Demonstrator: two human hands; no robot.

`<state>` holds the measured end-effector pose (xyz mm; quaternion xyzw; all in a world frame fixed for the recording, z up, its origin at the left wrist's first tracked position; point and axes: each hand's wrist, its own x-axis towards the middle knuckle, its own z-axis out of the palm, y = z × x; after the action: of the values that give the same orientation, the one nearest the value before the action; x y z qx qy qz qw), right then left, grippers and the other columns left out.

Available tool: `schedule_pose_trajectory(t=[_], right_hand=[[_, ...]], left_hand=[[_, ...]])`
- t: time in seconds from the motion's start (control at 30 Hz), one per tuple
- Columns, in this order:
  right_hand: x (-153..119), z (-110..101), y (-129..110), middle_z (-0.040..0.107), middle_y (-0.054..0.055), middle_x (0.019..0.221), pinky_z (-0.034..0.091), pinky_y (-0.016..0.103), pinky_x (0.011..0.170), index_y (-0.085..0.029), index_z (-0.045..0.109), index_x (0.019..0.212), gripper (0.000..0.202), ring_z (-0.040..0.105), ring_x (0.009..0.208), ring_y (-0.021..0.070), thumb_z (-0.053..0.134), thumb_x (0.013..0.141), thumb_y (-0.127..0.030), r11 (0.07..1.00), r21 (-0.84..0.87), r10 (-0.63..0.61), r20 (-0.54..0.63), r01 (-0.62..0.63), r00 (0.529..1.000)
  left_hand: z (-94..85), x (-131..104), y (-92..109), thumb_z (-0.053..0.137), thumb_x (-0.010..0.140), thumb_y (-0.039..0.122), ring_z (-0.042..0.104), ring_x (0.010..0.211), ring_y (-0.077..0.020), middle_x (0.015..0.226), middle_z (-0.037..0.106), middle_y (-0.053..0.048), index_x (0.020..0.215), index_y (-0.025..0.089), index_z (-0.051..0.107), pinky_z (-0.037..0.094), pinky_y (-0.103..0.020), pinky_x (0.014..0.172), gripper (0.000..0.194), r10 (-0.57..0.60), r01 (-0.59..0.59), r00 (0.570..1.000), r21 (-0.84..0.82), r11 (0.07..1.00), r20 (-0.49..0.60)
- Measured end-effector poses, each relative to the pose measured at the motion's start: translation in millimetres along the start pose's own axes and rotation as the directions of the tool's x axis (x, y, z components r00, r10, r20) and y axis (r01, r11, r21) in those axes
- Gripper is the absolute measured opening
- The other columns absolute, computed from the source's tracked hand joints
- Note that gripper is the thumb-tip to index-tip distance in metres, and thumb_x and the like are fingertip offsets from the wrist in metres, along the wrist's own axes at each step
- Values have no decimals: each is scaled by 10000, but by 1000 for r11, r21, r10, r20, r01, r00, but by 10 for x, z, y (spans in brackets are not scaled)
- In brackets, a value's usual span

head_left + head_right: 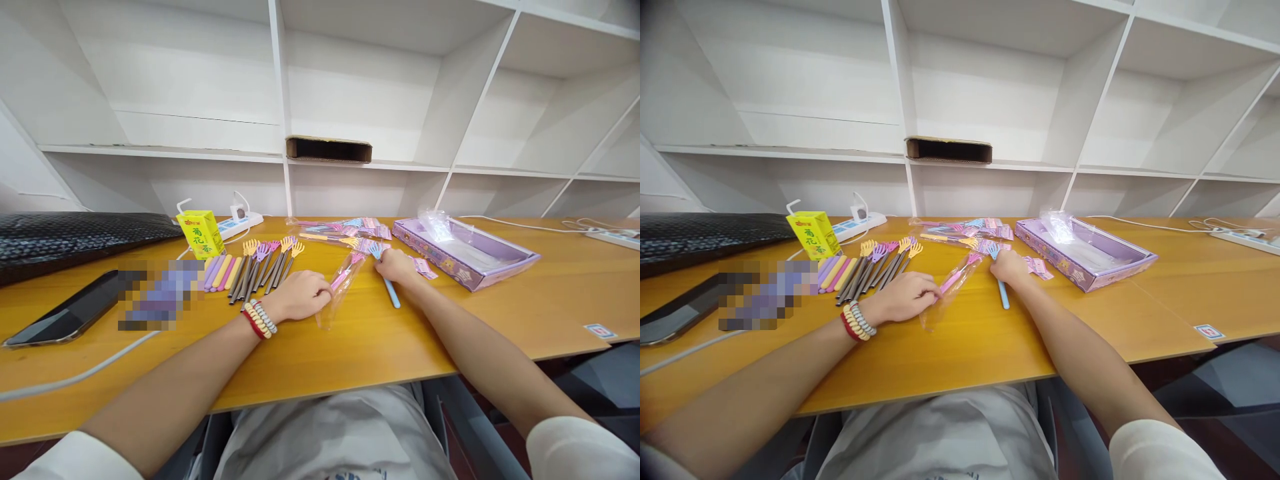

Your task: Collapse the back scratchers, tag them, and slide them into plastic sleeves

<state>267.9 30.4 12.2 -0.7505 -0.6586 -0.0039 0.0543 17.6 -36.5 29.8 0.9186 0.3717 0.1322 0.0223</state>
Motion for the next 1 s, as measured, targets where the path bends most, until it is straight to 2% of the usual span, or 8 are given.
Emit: schedule_pose_trajectory(t=[0.1,0.23,0.3,0.47,0.6,0.77,1.0], right_hand=[[-8,8,-14,642,151,920,438,293,645,-138,625,898,279,611,841,258,476,754,-324,1000,6,-27,2,27,1000],[-14,25,-31,644,133,912,429,276,656,-147,625,880,262,609,836,234,471,760,-322,996,33,-86,-3,87,996],[-6,39,-25,645,126,903,428,279,656,-154,627,866,256,608,835,235,474,758,-327,995,39,-97,8,97,995],[28,79,10,649,119,875,429,291,651,-162,628,850,259,610,818,242,469,758,-346,992,41,-124,14,123,992],[35,86,11,647,131,896,427,288,653,-152,625,886,281,610,826,242,458,773,-349,992,39,-117,6,116,993],[25,72,-1,645,131,919,421,272,651,-149,622,907,305,607,842,235,443,792,-367,993,48,-113,13,112,994],[-2,81,-20,643,124,919,408,264,630,-152,618,893,291,604,809,217,444,789,-361,985,47,-165,4,165,986]], left_hand=[[-18,-8,-36,405,757,171,584,763,-148,827,670,4,844,229,684,406,-245,709,297,50,-45,998,-110,993,40],[-7,-21,-59,403,710,111,580,632,-107,696,667,24,757,204,681,417,-208,653,297,117,-62,980,-315,947,159],[14,-22,-52,388,690,72,582,647,-102,697,660,23,745,205,680,425,-202,669,326,170,-102,972,-360,927,164],[75,-11,-66,398,670,24,550,954,-149,1037,599,-17,955,241,670,412,-255,873,449,176,-171,984,-237,956,-1],[87,-7,-81,399,694,18,471,1117,-161,1229,500,1,1089,280,610,354,-282,985,519,194,-187,981,-202,961,17],[103,4,-102,411,776,124,485,1105,-170,1242,498,6,1125,297,587,362,-294,979,428,121,-113,992,-169,979,40],[151,29,-256,386,776,144,515,1058,-190,1160,571,4,1128,280,586,396,-311,929,427,-64,63,997,-30,998,-41]])
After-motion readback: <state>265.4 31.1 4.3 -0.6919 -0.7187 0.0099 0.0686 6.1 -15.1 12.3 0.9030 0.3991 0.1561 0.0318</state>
